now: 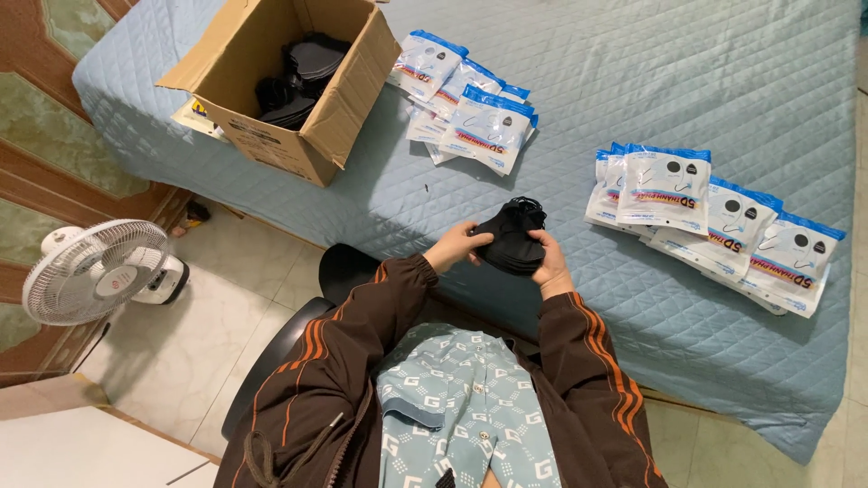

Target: The person is taking black face masks out of a cardboard box, inspecting them by unfolding and looking at them, and then placing them down.

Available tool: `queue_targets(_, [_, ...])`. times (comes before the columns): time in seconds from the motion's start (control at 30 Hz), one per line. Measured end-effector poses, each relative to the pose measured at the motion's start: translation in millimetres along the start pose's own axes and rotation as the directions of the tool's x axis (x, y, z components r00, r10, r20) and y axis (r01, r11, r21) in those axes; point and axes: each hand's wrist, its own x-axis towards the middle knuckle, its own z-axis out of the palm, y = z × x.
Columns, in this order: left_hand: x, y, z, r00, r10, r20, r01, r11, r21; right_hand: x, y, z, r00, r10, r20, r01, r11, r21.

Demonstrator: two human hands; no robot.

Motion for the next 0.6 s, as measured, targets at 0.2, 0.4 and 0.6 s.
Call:
queue_targets(0.2, [15,-5,0,0.995,0.055,-0.085,-0.079,0.947,-0.313,-27,-5,70,0.999,-0.018,0.041,0.017,0.999,0.029])
queue_targets(0.4, [34,-21,2,0.987,0.082,-0.135,-0.099,0.988,-0.122,-63,-4,108,0.994,-0.053,0.093,0.065,0.988,-0.139])
queue_targets(0.6, [37,2,0,0.955,0.225,-0.194,-0.122,0.892,0.435,-26,-14,79,0.990,-0.137,0.015,0.135,0.949,-0.283])
